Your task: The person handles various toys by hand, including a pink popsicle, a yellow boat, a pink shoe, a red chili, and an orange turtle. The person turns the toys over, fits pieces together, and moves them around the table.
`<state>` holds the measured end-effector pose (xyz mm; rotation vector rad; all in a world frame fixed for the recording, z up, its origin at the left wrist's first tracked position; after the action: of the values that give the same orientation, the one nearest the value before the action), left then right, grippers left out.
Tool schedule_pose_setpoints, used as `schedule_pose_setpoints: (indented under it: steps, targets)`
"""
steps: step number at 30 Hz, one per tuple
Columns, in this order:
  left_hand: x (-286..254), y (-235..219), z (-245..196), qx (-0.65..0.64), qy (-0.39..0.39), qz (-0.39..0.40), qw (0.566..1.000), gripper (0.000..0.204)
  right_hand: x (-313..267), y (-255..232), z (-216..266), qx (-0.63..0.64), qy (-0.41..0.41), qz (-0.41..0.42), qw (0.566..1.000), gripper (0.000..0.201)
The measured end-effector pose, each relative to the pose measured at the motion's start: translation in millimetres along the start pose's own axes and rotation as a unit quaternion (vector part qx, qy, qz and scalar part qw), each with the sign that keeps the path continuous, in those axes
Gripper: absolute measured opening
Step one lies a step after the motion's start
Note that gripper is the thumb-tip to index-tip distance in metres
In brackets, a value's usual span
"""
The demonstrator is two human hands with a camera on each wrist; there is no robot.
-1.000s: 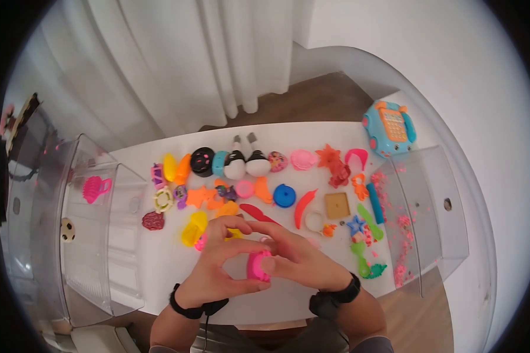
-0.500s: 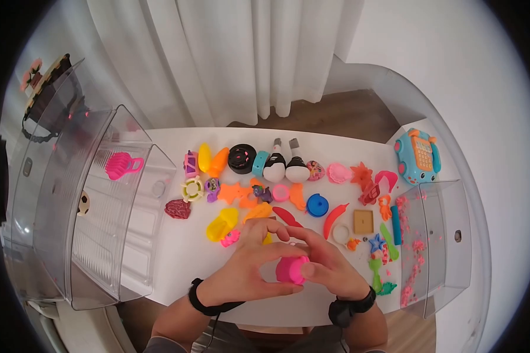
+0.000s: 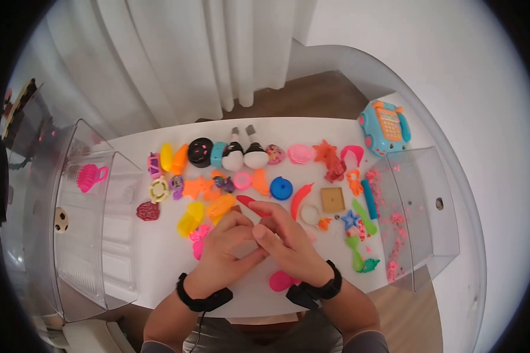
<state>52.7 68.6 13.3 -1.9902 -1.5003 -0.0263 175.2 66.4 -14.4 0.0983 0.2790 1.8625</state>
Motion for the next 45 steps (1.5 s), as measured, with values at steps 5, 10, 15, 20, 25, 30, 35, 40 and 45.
schedule_pose_setpoints:
  steps: [5, 10, 15, 20, 25, 30, 35, 40, 45]
  targets:
    - [-1, -6, 22, -0.055, -0.072, 0.019, 0.996, 0.021, 0, -6, 10, -0.05, -0.071, -0.034, 0.996, 0.035]
    - [-11, -29, 52, -0.293, -0.253, -0.083, 0.918, 0.008, -4, -18, 31, -0.195, -0.072, -0.014, 0.978, 0.019]
    - [-13, -54, 70, -0.428, -0.288, -0.178, 0.838, 0.014, -6, 6, 34, -0.353, -0.115, 0.029, 0.928, 0.019]
    - [-20, -72, 82, -0.43, -0.297, -0.238, 0.819, 0.013, -18, 65, 24, -0.473, -0.186, 0.108, 0.854, 0.029]
    - [-23, -81, 82, -0.443, -0.26, -0.29, 0.807, 0.012, -20, 84, 8, -0.545, -0.116, 0.126, 0.821, 0.036]
    - [-21, -78, 86, -0.458, -0.271, -0.268, 0.803, 0.013, -32, 43, 41, -0.55, -0.103, 0.109, 0.822, 0.041]
    - [-21, -78, 83, -0.445, -0.277, -0.277, 0.805, 0.013, -62, 22, 39, -0.568, -0.065, 0.112, 0.813, 0.047]
    - [-21, -79, 88, -0.421, -0.286, -0.264, 0.819, 0.014, -69, 19, 28, -0.584, -0.079, 0.113, 0.8, 0.045]
    - [-21, -80, 92, -0.423, -0.277, -0.262, 0.822, 0.013, -50, 25, 29, -0.64, -0.148, 0.053, 0.752, 0.035]
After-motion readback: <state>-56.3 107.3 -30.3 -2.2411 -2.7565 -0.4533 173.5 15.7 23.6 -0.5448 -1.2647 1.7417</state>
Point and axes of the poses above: each hand's wrist, its own x-axis towards the middle knuckle, its own y-axis out of the palm, z = x × y, the point moved 9 cm from there along x, towards the middle knuckle, and after that the axes turned 12 degrees about x, right-handed, at the moved point
